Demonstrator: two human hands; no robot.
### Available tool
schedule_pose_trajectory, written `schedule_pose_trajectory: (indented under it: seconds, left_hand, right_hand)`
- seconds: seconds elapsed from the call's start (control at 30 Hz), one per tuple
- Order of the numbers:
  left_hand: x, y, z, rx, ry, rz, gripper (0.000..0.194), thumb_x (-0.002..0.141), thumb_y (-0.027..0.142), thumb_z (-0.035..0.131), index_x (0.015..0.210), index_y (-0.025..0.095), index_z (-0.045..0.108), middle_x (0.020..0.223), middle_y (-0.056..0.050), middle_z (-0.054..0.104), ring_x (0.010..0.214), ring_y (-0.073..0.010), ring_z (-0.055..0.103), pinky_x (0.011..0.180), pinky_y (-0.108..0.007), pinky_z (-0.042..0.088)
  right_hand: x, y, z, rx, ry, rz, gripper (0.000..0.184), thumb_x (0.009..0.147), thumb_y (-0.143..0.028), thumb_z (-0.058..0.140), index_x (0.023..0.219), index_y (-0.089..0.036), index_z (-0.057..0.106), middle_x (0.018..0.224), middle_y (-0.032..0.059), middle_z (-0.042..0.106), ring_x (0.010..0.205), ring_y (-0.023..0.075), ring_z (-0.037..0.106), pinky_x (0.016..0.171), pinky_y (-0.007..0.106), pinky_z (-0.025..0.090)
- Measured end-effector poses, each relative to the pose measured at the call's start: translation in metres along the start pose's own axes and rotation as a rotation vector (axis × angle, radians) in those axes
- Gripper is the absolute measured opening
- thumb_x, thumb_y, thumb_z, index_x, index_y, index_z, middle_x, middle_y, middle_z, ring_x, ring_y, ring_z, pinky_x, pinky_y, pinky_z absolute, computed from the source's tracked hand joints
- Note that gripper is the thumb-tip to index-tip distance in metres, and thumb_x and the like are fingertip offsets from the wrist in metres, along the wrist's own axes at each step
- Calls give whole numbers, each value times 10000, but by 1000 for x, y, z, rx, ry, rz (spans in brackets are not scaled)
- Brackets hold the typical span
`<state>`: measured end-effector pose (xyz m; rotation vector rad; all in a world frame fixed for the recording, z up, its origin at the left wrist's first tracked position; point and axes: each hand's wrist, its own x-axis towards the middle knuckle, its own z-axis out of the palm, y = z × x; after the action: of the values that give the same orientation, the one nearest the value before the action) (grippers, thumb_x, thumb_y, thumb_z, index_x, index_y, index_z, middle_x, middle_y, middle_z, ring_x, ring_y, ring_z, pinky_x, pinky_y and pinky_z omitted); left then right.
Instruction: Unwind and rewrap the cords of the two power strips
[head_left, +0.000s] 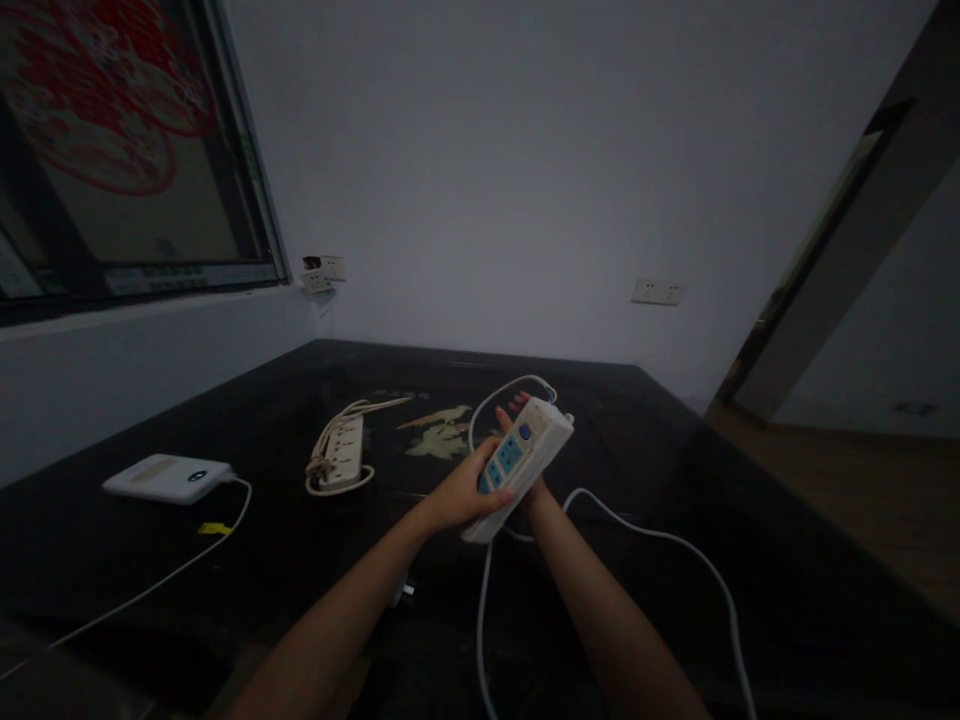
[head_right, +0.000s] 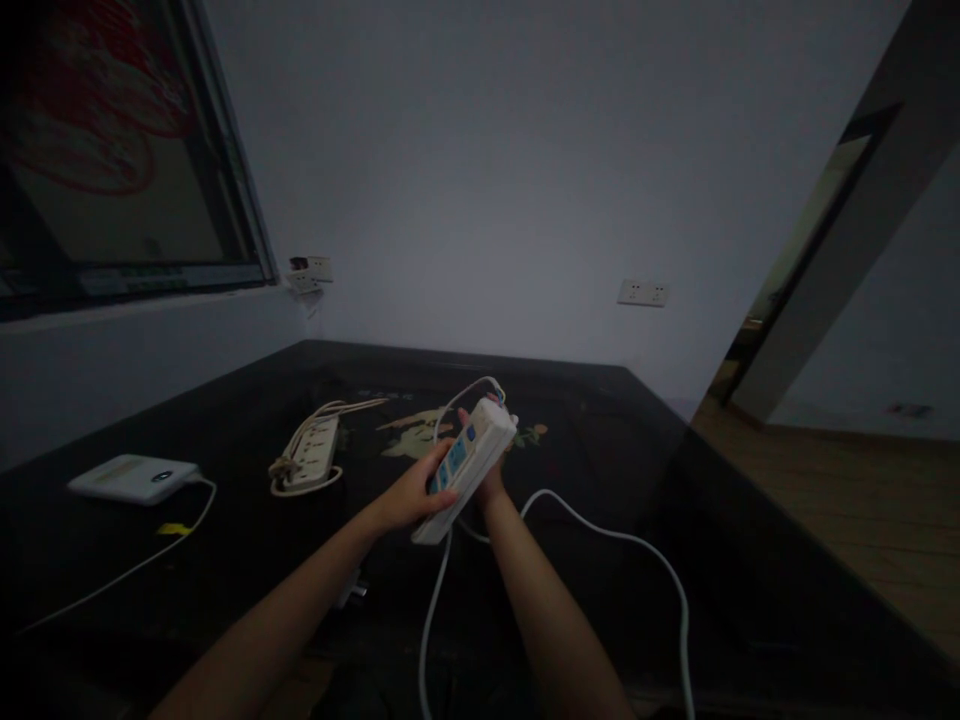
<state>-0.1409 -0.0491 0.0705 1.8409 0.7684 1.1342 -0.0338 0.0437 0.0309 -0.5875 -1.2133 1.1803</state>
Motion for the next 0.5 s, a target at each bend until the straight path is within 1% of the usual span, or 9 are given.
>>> schedule_pose_trajectory:
  seconds: [0.03,0.07,0.1,0.17,0.2,0.23,0.3,0.4,0.5]
  left_hand:
    - [-1,0,2,12,-11,-2,649,677,470,670,1203,135,487,1170,-140,578,1109,-308,528,953,-411,409]
    - [-1,1,4,28,-17,-12,672,674,463,673,1225,132,476,1203,-145,567,1129,-310,519,966,-416,401]
    - [-1,1,5,48,-15,-25,699,668,452,680,1249,131,463,1233,-146,555,1149,-312,509,977,-420,394]
    - [-1,0,6,94,3,-51,742,656,419,695,1290,136,434,1280,-142,535,1180,-308,494,994,-422,384]
    - [-1,0,5,116,20,-57,743,656,405,697,1296,138,429,1282,-139,536,1182,-302,497,994,-418,386]
    - [0,0,3,133,43,-53,727,663,397,694,1291,139,432,1271,-135,546,1173,-295,507,988,-410,394]
    - [1,1,-1,168,117,-27,666,693,396,679,1264,140,452,1231,-129,576,1135,-277,540,959,-384,418]
    - [4,-1,-11,282,266,-6,577,730,393,669,1218,147,484,1162,-113,616,1060,-256,587,906,-349,444]
    - [7,-6,-20,405,351,-22,494,740,371,675,1162,160,526,1096,-94,645,996,-245,612,865,-339,455]
  right_hand:
    - [0,-3,3,15,20,-3,550,777,-401,602,1280,-287,409,1264,72,541,1198,217,492,907,369,486]
    - [0,-6,6,44,9,12,557,768,-395,616,1274,-289,408,1237,71,561,1167,219,521,888,370,497]
    - [-1,-7,10,88,-39,45,549,765,-397,621,1263,-287,417,1185,67,592,1118,220,558,865,372,508]
    - [-2,-8,17,207,-193,132,509,758,-404,625,1223,-284,455,1037,44,645,984,216,624,809,368,527]
    - [-3,-8,19,272,-247,165,486,744,-399,637,1190,-283,482,961,25,654,912,207,641,780,356,533]
    - [-3,-6,20,326,-270,189,457,730,-399,645,1149,-279,508,900,9,653,850,195,647,754,340,534]
    - [-3,-2,20,353,-228,228,381,727,-446,617,1050,-254,557,810,2,647,745,182,638,688,321,532]
    - [0,6,19,180,-105,279,347,749,-527,537,895,-217,592,749,31,650,695,200,623,647,334,518]
    - [1,9,17,25,-66,272,263,694,-447,630,806,-210,608,732,31,656,721,214,617,665,332,501]
